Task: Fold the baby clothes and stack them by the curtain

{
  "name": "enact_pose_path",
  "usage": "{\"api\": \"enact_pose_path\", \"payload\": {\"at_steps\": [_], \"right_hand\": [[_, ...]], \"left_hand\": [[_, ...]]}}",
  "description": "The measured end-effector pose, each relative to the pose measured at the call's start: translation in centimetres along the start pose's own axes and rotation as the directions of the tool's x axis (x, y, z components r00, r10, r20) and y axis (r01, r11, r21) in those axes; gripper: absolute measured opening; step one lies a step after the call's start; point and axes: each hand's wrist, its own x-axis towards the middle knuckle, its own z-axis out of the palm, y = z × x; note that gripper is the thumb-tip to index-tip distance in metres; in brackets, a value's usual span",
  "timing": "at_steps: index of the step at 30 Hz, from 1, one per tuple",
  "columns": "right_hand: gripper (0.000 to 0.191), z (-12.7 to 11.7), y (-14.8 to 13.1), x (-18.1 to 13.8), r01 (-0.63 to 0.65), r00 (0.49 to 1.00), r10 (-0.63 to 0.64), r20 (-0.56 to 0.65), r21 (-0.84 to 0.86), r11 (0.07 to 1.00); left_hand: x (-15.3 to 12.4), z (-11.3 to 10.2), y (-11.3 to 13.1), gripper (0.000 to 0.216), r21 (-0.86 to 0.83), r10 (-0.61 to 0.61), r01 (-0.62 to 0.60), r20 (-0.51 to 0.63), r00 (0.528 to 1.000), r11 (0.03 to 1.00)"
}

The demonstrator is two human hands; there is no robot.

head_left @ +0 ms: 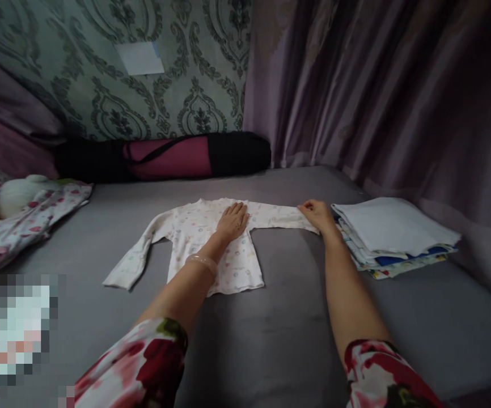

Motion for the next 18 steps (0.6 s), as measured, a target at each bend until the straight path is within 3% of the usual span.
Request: {"api": "enact_pose_path", "payload": {"at_steps": [4,8,13,18], "right_hand": [[0.028,-0.7,0.5,0.1,-0.035,0.979,0.065,0.192,-0.155,0.987],[0.039,-1.4,0.5,0.1,-0.034,0.950,0.071,0.303,-0.125,0.992],[0.048,-2.0,0.3,-0.3,0.041,0.973,-0.033,0.229,-0.027,0.999],[0.039,-2.0,0.4,-0.5,0.033,0.993,-0.002,0.116,-0.261,0.965]], "left_hand": [[0.1,0.0,0.0,0.051,-0.002,-0.006,0.006,0.002,1.000,1.000],[0.1,0.2,-0.1,0.050,-0.006,-0.003,0.003,-0.013,1.000,1.000],[0.1,0.4,-0.3,0.051,-0.019,0.014,-0.015,-0.035,0.999,1.000],[0.0,0.3,-0.2,0.047,-0.002,0.028,-0.028,-0.055,0.998,1.000]]}}
